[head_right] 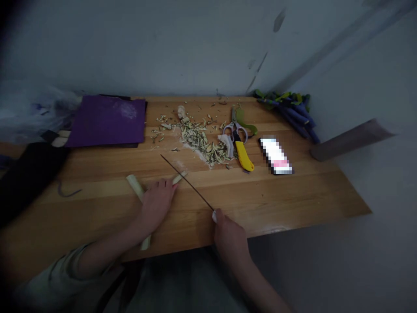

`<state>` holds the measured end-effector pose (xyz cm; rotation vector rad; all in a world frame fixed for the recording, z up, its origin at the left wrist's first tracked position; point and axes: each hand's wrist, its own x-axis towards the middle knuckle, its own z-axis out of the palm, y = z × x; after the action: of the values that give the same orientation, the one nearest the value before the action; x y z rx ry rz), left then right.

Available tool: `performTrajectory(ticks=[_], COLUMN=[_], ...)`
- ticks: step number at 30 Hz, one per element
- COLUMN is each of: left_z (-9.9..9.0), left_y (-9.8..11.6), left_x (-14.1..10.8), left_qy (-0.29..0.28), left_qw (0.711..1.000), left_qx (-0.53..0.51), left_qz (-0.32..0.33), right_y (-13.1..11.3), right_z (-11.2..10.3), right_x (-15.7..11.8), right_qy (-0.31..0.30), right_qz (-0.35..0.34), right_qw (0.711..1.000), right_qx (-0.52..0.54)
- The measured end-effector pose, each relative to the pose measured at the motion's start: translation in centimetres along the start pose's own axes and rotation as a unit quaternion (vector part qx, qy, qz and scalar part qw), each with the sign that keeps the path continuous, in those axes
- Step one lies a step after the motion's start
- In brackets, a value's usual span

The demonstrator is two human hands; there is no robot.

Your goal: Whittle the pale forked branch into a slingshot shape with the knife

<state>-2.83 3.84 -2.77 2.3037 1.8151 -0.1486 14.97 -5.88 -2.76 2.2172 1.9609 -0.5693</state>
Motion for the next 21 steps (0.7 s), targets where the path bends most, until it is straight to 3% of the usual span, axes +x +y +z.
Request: performTrajectory(ticks=[3, 9, 13, 17, 21], left_z=[0.0, -0.1, -0.3, -0.8, -1.1], left_y=[-0.2, -0.3, -0.5, -0.7, -1.0], left_x=[0.1, 0.2, 0.5, 0.6, 0.7], left_qy=[0.003, 0.005, 0.006, 0.002, 0.001], left_qw=[1.0, 1.0, 1.0, 1.0, 1.0], left_qx=[-0.008, -0.01, -0.002, -0.001, -0.01], left_qz=[-0.008, -0.005, -0.016, 0.001, -0.004], right_y=[-0.1, 3.6, 1.6, -1.0, 1.9], right_z=[-0.5, -0.4, -0.6, -1.0, -1.2], right_x=[0.7, -1.8, -0.2, 2.2, 0.5], right_qy=[0.004, -0.002, 0.002, 0.011, 0.0], right_qz=[-0.015, 0.011, 0.033, -0.021, -0.016], right_qw=[1.0, 1.0, 0.999, 1.0, 1.0], right_qx=[-0.01, 0.004, -0.006, -0.009, -0.008])
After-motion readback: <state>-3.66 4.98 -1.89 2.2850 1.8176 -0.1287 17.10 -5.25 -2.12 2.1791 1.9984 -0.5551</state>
